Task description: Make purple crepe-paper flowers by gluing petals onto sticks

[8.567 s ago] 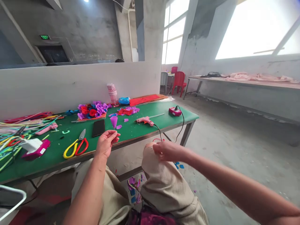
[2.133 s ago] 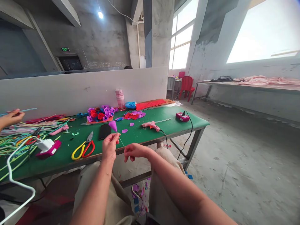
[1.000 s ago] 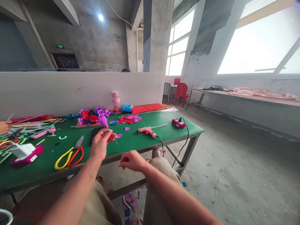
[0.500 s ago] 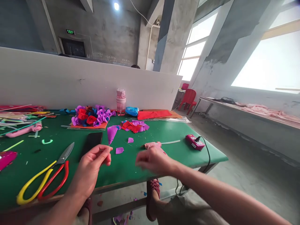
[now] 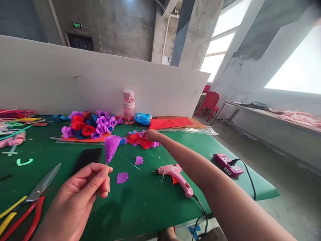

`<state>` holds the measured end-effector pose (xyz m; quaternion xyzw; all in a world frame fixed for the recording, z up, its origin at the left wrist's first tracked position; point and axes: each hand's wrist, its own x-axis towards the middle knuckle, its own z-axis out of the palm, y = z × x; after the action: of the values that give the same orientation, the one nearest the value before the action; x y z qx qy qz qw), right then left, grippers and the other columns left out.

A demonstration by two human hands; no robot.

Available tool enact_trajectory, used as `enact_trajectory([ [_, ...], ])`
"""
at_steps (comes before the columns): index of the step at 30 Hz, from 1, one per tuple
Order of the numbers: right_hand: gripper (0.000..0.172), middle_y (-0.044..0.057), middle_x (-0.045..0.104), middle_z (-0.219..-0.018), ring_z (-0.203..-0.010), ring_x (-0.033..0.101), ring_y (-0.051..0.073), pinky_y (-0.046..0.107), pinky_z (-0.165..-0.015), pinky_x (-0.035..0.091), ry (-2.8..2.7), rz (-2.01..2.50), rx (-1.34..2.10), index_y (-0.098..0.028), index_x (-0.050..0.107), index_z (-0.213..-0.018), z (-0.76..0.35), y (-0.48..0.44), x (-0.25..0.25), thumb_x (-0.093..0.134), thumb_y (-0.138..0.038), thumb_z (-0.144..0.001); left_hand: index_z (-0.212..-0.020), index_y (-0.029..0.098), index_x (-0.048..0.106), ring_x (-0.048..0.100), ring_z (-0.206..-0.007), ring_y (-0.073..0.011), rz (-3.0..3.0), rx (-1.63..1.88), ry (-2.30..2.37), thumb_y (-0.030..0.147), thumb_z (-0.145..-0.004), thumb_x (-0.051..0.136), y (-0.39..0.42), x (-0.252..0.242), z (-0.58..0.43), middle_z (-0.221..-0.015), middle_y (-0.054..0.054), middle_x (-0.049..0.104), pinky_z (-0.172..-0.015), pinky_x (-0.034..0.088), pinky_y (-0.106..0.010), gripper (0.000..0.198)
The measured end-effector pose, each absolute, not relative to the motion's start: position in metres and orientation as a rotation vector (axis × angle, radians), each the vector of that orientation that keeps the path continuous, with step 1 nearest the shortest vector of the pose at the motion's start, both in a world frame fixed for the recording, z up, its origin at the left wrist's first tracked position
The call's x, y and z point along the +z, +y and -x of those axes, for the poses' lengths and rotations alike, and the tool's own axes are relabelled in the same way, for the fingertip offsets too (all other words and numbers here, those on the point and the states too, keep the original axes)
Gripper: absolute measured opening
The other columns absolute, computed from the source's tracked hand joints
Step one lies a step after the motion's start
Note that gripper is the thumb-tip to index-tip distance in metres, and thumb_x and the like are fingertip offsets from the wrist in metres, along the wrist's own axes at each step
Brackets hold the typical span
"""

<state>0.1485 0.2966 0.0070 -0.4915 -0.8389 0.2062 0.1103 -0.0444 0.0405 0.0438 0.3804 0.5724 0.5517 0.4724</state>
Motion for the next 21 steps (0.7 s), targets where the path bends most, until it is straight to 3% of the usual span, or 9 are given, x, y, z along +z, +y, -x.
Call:
enact_trajectory([
  [4, 0.041, 0.001, 0.072, -0.091, -0.079, 0.063, 0.013, 0.019, -0.069, 0.046, -2.412, 1.367, 0.639, -0.017, 0.073, -0.092, -0.176, 0.313, 0.023, 0.049, 0.005, -0.069, -0.063, 0.027, 0.065, 0.047, -0.054, -0.0166, -0.937, 1.330, 1.421, 0.057, -0.051, 0.074, 0.044, 0.042, 0.042, -0.051, 0.000, 0.051, -0.054, 0.048, -0.026, 0.034],
  [7, 0.027, 0.005, 0.071, -0.091, -0.080, 0.062, 0.014, 0.022, -0.071, 0.046, -2.373, 1.375, 0.579, -0.013, 0.071, -0.094, -0.207, 0.316, 0.030, 0.054, -0.004, -0.074, -0.060, 0.026, 0.065, 0.046, -0.053, -0.0167, -0.957, 1.327, 1.423, 0.057, -0.050, 0.074, 0.043, 0.042, 0.039, -0.049, 0.000, 0.050, -0.054, 0.048, -0.027, 0.034],
  [9, 0.022, 0.004, 0.070, -0.086, -0.078, 0.062, 0.015, 0.022, -0.071, 0.046, -2.429, 1.345, 0.603, -0.014, 0.072, -0.091, -0.218, 0.308, 0.023, 0.066, -0.012, -0.070, -0.059, 0.026, 0.065, 0.046, -0.053, -0.0162, -0.981, 1.320, 1.411, 0.057, -0.051, 0.074, 0.041, 0.044, 0.038, -0.049, 0.000, 0.049, -0.055, 0.049, -0.028, 0.033],
  [13, 0.045, 0.005, 0.068, -0.099, -0.086, 0.061, 0.017, 0.026, -0.077, 0.046, -2.476, 1.206, 0.601, -0.020, 0.071, -0.099, -0.210, 0.285, -0.005, 0.080, -0.017, -0.055, -0.057, 0.026, 0.064, 0.045, -0.052, -0.0154, -1.034, 1.316, 1.380, 0.056, -0.055, 0.072, 0.038, 0.046, 0.035, -0.049, 0.000, 0.049, -0.053, 0.047, -0.027, 0.032],
  [17, 0.016, 0.006, 0.070, -0.084, -0.085, 0.063, 0.021, 0.030, -0.079, 0.047, -2.337, 1.214, 0.619, -0.016, 0.074, -0.082, -0.191, 0.286, -0.012, 0.069, -0.012, -0.068, -0.059, 0.025, 0.065, 0.045, -0.051, -0.0151, -1.036, 1.313, 1.365, 0.055, -0.056, 0.072, 0.038, 0.046, 0.034, -0.050, 0.000, 0.050, -0.053, 0.046, -0.027, 0.030],
  [21, 0.025, 0.003, 0.072, -0.086, -0.076, 0.064, 0.013, 0.025, -0.073, 0.050, -2.214, 1.184, 0.742, -0.015, 0.071, -0.100, -0.187, 0.301, 0.012, 0.058, -0.012, -0.078, -0.060, 0.025, 0.066, 0.045, -0.053, -0.0157, -1.007, 1.313, 1.370, 0.054, -0.055, 0.073, 0.039, 0.046, 0.037, -0.051, 0.000, 0.050, -0.054, 0.047, -0.027, 0.030],
])
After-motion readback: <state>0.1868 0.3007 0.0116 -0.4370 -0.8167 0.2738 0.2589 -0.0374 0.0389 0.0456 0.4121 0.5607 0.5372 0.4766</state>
